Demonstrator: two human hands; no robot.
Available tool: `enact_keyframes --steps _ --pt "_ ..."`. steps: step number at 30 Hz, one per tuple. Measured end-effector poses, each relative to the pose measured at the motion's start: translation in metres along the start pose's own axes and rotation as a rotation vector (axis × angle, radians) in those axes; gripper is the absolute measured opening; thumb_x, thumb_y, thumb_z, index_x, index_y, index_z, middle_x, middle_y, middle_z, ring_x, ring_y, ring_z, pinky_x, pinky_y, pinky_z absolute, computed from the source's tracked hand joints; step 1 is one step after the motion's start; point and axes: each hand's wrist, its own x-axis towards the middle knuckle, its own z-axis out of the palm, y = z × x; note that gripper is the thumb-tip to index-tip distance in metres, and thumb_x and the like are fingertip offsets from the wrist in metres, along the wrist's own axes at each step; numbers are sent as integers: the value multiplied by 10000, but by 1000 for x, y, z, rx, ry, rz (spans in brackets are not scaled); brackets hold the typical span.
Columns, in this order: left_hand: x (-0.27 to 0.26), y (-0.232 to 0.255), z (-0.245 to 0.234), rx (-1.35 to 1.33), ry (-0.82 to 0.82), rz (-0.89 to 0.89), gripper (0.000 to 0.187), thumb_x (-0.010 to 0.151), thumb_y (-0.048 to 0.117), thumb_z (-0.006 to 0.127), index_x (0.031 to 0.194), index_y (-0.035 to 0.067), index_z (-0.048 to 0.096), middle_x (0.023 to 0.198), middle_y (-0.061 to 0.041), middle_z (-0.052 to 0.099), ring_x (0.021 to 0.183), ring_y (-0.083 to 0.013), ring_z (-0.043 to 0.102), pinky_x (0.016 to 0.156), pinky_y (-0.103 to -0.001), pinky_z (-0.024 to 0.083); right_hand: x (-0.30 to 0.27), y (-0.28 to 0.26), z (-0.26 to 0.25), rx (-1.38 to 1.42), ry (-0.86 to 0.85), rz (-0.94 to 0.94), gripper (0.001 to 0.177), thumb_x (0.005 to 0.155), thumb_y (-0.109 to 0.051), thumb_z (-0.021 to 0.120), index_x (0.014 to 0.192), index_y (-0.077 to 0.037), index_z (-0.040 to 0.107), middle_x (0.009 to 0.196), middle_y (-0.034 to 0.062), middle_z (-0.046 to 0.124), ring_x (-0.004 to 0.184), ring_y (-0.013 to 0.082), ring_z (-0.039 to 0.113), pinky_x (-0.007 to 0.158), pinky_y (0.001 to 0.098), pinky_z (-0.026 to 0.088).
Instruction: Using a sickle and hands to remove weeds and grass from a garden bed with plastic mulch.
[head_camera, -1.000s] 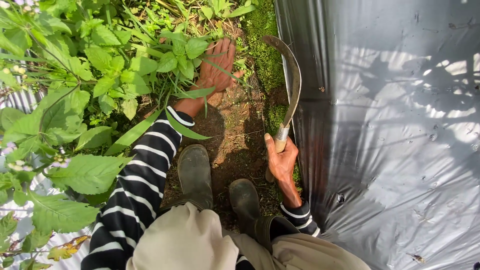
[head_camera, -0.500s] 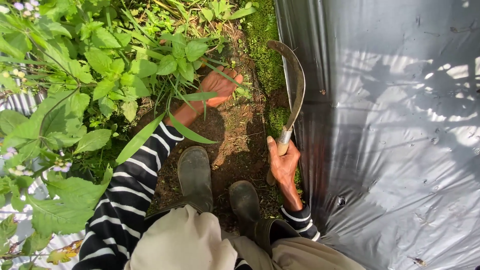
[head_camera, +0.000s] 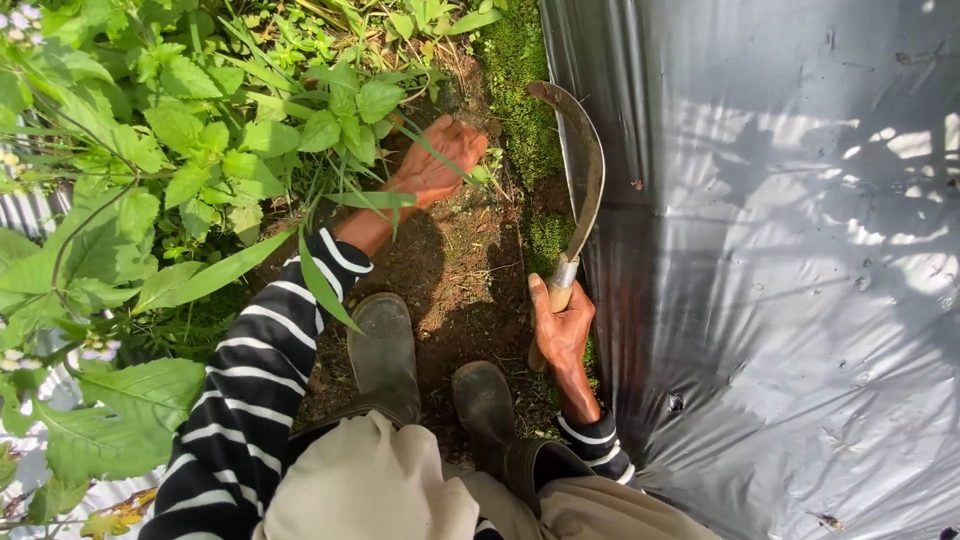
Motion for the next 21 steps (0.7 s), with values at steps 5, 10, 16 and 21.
enact_keyframes --steps 5,10,16,21 --pt "-36 -19 0 294 -101 102 817 627 275 949 1322 222 520 1189 -62 538 1215 -268 500 1145 -399 403 -1 9 11 -13 44 14 369 886 -173 829 648 -46 577 517 104 543 506 159 467 498 334 396" --pt "1 -39 69 270 277 419 399 1066 372 575 1372 150 449 1440 -72 568 1411 -240 498 1295 -390 313 -1 25 21 33 -56 -18 371 897 -161 823 631 -67 583 487 83 555 444 139 449 442 278 374" --pt "49 -52 102 291 198 446 190 976 311 696 954 204 541 841 14 483 873 -166 516 1068 -352 402 -4 15 13 28 -47 9 371 903 -179 817 649 -73 569 500 81 563 460 132 451 449 275 380" --pt "-1 -58 40 682 -88 353 791 639 300 960 1254 168 480 1036 -32 561 1057 -212 506 1136 -427 324 -2 10 4 0 6 -12 392 905 -194 819 635 -74 561 489 87 533 465 145 446 469 303 377"
